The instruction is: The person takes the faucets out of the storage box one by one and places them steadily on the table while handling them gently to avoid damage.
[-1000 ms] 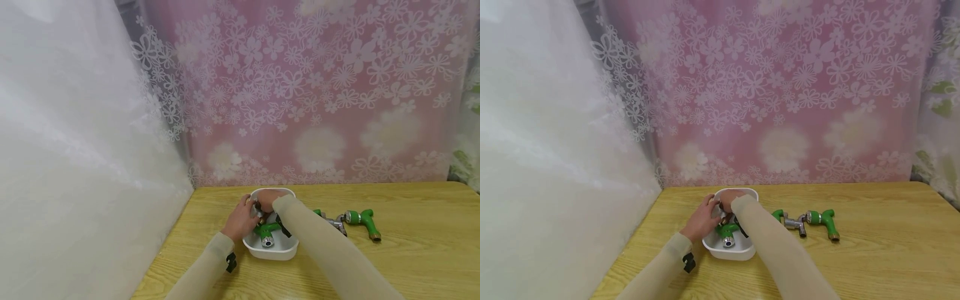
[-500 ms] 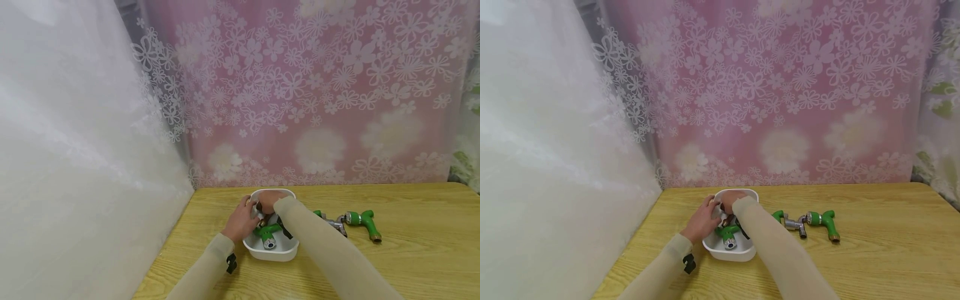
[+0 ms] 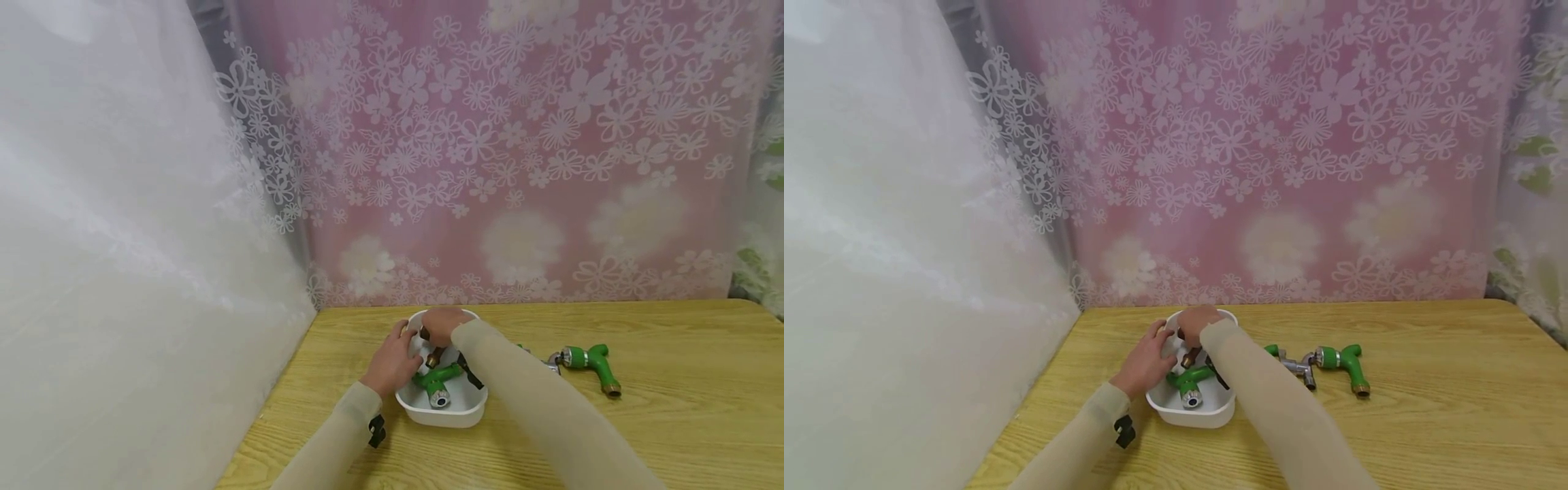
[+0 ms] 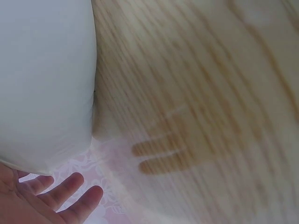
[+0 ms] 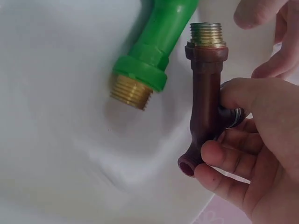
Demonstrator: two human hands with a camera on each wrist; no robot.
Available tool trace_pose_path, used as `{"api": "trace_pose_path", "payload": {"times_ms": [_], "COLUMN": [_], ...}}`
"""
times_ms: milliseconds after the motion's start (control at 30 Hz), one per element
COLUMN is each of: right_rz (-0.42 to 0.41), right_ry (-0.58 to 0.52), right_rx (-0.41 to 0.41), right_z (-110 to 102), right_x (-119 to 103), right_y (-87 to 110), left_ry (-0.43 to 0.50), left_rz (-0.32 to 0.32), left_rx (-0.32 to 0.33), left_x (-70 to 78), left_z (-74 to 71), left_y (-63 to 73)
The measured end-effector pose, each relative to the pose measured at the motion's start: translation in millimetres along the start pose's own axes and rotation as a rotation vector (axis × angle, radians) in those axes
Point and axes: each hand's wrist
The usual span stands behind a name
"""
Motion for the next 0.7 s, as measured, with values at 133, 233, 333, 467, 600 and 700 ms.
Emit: {"api": "trace_pose_path", "payload": {"times_ms": [133, 233, 333, 467, 600, 700], "right_rz": [-0.023, -0.044, -0.072, -0.103, -0.125, -0.153], "right_ry": [-0.018, -0.031, -0.036, -0.049, -0.081, -0.099], "right_rx": [0.001, -0.002, 0.018, 0.055, 0.070, 0.075], "right_z": [-4, -6, -9, -13, -17, -21], "right_x": [3, 4, 4, 7, 12, 15], "right_y": [2.7, 3.9, 5.9, 13.6, 25.7, 35.2], "left_ry": [0.018, 0.014, 0.001, 0.001, -0.011, -0.020], "left_rz": [0.010, 0.017, 0.014, 0.010, 0.012, 0.012], "left_rx": [0.005, 0.010, 0.014, 0.024, 0.027, 0.029], "left_x": [0.5, -0.3, -0.7, -0.9, -0.7, -1.6], "left_z": [-0.8, -1.0, -1.5, -1.0, 0.6, 1.8], "left_y": [1.2, 2.0, 2.3, 2.0, 1.9, 1.8]}}
Point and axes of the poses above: each hand's wrist, its own y-axis away from the middle knuckle, its own z-axis out of the palm, x = y × z, and after that the axes turned 2 degrees about -x, right-handed
